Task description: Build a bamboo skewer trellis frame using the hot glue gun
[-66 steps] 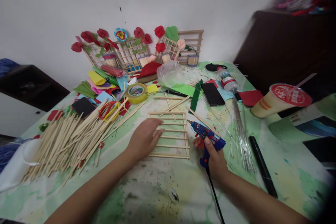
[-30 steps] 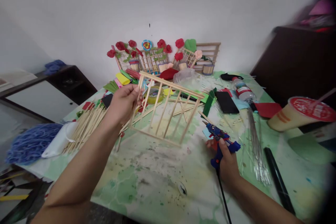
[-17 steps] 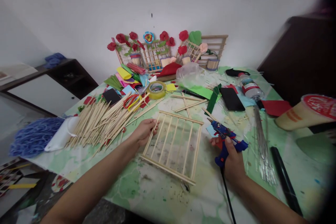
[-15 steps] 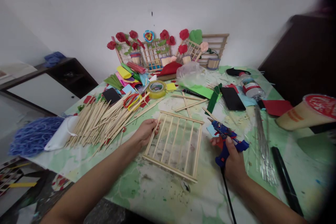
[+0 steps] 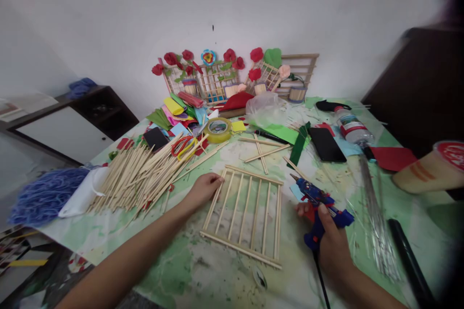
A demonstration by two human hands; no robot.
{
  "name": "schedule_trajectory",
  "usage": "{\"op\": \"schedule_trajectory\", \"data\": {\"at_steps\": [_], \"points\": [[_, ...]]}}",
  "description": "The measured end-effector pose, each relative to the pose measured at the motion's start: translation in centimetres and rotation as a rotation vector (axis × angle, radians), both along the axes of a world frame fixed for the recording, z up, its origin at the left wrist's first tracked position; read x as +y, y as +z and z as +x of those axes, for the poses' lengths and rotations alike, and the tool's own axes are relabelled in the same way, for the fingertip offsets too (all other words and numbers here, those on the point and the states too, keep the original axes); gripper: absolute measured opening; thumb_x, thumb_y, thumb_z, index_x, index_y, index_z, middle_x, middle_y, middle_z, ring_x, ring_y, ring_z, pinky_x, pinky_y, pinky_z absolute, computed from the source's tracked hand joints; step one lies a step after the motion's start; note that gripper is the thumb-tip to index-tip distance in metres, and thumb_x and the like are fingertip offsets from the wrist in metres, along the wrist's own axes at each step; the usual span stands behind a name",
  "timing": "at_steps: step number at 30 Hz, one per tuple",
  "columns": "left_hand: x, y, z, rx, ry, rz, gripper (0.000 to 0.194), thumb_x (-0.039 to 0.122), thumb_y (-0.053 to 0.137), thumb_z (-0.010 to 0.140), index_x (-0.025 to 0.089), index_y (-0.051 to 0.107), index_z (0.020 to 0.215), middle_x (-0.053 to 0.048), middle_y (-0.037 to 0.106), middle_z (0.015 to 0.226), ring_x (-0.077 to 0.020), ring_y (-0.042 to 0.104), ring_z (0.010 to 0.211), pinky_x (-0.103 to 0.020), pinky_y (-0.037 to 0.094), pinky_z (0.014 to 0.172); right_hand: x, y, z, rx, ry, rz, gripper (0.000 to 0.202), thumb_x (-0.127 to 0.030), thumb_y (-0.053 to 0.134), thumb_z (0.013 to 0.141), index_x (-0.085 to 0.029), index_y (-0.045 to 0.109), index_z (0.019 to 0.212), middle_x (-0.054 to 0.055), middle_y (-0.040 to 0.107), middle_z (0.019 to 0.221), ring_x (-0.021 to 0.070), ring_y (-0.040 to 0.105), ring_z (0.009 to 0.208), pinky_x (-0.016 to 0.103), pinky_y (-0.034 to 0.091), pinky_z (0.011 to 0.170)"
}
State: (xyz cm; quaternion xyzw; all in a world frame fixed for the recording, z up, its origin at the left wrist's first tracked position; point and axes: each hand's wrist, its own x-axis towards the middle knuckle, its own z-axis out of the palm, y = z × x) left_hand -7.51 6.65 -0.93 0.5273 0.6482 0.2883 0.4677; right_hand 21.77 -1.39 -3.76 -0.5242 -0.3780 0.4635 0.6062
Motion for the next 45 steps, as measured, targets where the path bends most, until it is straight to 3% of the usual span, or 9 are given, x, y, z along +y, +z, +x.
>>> {"op": "schedule_trajectory", "data": {"at_steps": [4,7,9,14,22,36,45], "points": [[2.1,1.3,-2.1,0.571,-0.261,0.279,0.028,0.035,0.046,0.083,0.017,0.065,0.072,-0.005,0.065,0.072,-0.0196,0.060,0.071,-0.028,0.044,0.066,0.1,-0.7,0.3,-0.042,-0.025,-0.013,0.035,-0.052,0.054,0.082,-0.020,0.064,0.073,0.006,0.065,0.075,0.0242,0.061,0.082,0.038,0.045,0.085],[4.0,2.1,-3.5,0.917,-0.264,0.415,0.026,0.027,0.043,0.085,0.017,0.067,0.088,-0.009,0.067,0.094,-0.0220,0.060,0.092,-0.031,0.044,0.081,0.1,-0.6,0.2,-0.013,-0.027,0.003,0.033,-0.051,0.056,0.082,-0.020,0.063,0.073,0.006,0.066,0.075,0.0246,0.061,0.081,0.039,0.047,0.082],[5.2,2.1,-4.1,1.030,-0.227,0.415,0.025,0.024,0.043,0.086,0.015,0.066,0.089,-0.012,0.066,0.097,-0.0235,0.059,0.096,-0.032,0.043,0.084,0.1,-0.4,0.0,0.002,-0.025,0.018,0.034,-0.051,0.056,0.082,-0.020,0.063,0.071,0.007,0.066,0.077,0.0247,0.062,0.081,0.039,0.047,0.081],[6.7,1.1,-5.0,1.111,-0.194,0.372,0.021,0.023,0.044,0.085,0.015,0.063,0.081,-0.013,0.064,0.091,-0.0244,0.059,0.093,-0.033,0.044,0.082,0.1,-0.5,0.1,-0.002,-0.023,0.001,0.034,-0.052,0.057,0.081,-0.020,0.063,0.070,0.008,0.066,0.077,0.0268,0.062,0.082,0.040,0.050,0.076],[6.5,0.0,-4.8,1.185,-0.207,0.372,0.027,0.018,0.035,0.089,0.013,0.061,0.087,-0.014,0.063,0.092,-0.0240,0.059,0.094,-0.034,0.044,0.082,0.0,-0.6,0.2,-0.053,-0.027,-0.022,0.034,-0.051,0.056,0.081,-0.020,0.063,0.070,0.007,0.066,0.079,0.0255,0.062,0.083,0.040,0.048,0.081],[6.2,0.7,-4.4,1.189,-0.269,0.373,0.025,0.007,0.038,0.084,0.012,0.062,0.089,-0.016,0.063,0.095,-0.0239,0.059,0.096,-0.035,0.045,0.084,-0.1,-0.2,0.0,-0.048,0.030,-0.016,0.035,-0.050,0.051,0.085,-0.021,0.062,0.068,0.007,0.066,0.081,0.0248,0.059,0.088,0.040,0.040,0.092],[8.5,0.6,-3.3,1.157,-0.250,0.414,0.024,0.011,0.036,0.089,0.010,0.059,0.095,-0.016,0.060,0.100,-0.0238,0.056,0.101,-0.034,0.043,0.087,0.0,-0.5,0.1,-0.066,-0.023,-0.043,0.033,-0.052,0.055,0.080,-0.021,0.061,0.070,0.006,0.064,0.076,0.0248,0.060,0.081,0.041,0.043,0.087]]}}
